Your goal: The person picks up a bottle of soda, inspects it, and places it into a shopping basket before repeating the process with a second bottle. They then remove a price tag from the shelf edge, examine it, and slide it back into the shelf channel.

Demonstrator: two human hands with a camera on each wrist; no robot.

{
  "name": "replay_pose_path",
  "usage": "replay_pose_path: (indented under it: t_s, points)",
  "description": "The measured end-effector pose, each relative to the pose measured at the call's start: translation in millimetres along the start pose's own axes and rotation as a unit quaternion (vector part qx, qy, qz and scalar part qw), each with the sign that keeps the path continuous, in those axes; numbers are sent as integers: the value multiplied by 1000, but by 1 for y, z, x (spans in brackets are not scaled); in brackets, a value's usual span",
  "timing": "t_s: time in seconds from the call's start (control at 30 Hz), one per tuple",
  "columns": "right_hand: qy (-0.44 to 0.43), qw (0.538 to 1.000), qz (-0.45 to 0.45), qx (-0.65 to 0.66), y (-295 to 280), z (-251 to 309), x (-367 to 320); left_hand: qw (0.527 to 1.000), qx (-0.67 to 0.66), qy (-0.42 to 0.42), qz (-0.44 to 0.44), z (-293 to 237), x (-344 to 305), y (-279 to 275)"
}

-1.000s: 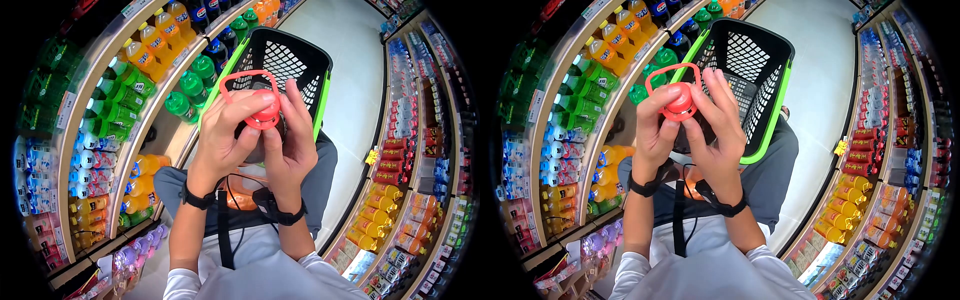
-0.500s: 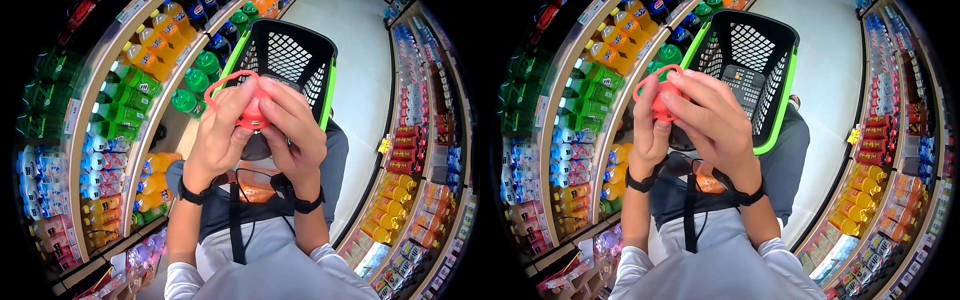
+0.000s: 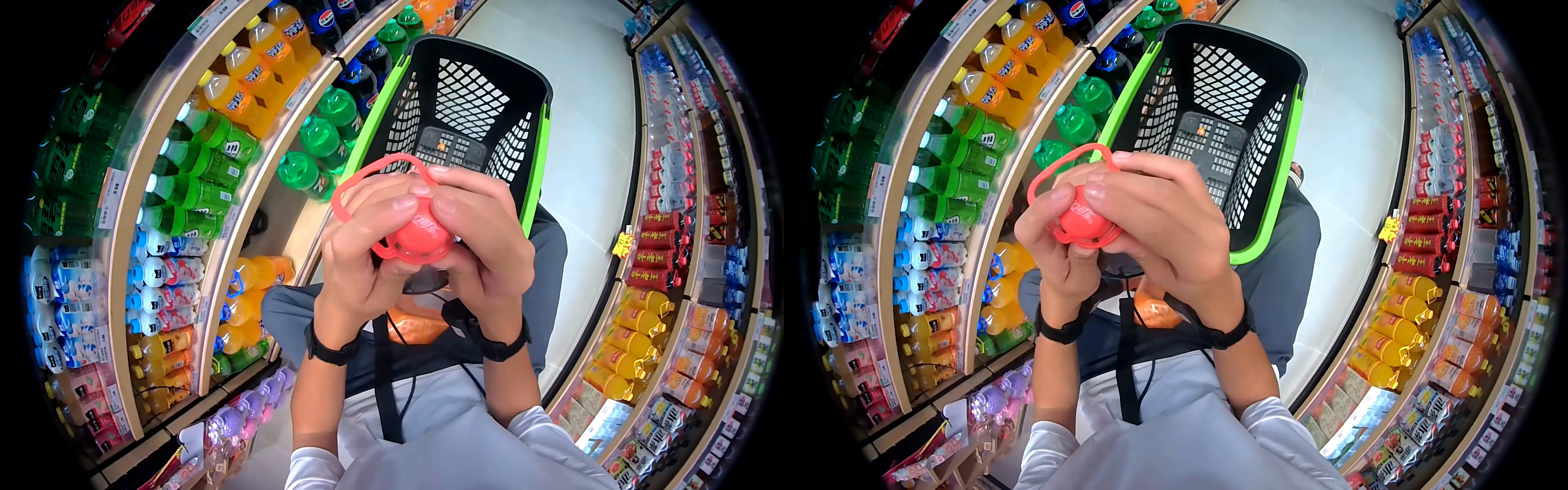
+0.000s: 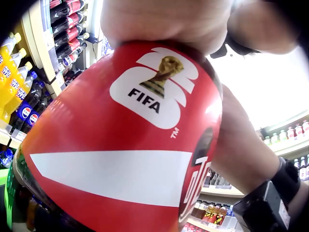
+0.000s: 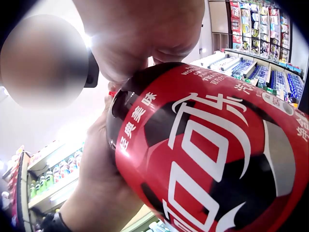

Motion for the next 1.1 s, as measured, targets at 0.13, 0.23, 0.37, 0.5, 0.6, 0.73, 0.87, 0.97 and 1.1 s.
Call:
replay_pose_path:
  t_s: [0.13, 0.23, 0.37, 0.5, 0.6, 0.73, 0.87, 0.97, 1.1]
  points:
    - [54, 994, -12, 90, 2, -8, -4, 1000, 5, 14, -4, -2, 0, -3]
    - [81, 991, -4, 103, 1, -11, -3, 999, 2, 44, -8, -7, -3, -3]
    - [119, 988, 54, 84, 5, -12, -7, 999, -4, -28, -20, -14, -13, -4]
    - [133, 976, 22, 172, 15, -18, -20, 998, 52, -36, -18, -21, -18, -8]
    - [163, 964, -7, 209, 15, -20, -28, 999, 36, -33, -11, -16, -24, -7]
    - [291, 909, -17, 297, 14, -39, -44, 996, -6, -79, -46, -13, -24, -5]
    - [375, 858, -14, 350, 22, -77, -91, 986, -27, -138, -84, -15, -20, -5]
    - [436, 833, -63, 334, 24, -89, -111, 966, -86, -223, -102, -11, -20, -5]
    - [455, 794, -147, 376, 32, -103, -120, 902, -68, -387, -178, 22, -55, -5]
Point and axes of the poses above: each hand's wrist, its own x-axis towards the middle knuckle, its own y-axis out of the palm, z = x × y, the point moved 5 cm from there along x, towards the middle knuckle, and after that the axes turned 9 degrees about x, right-handed, at the moved point
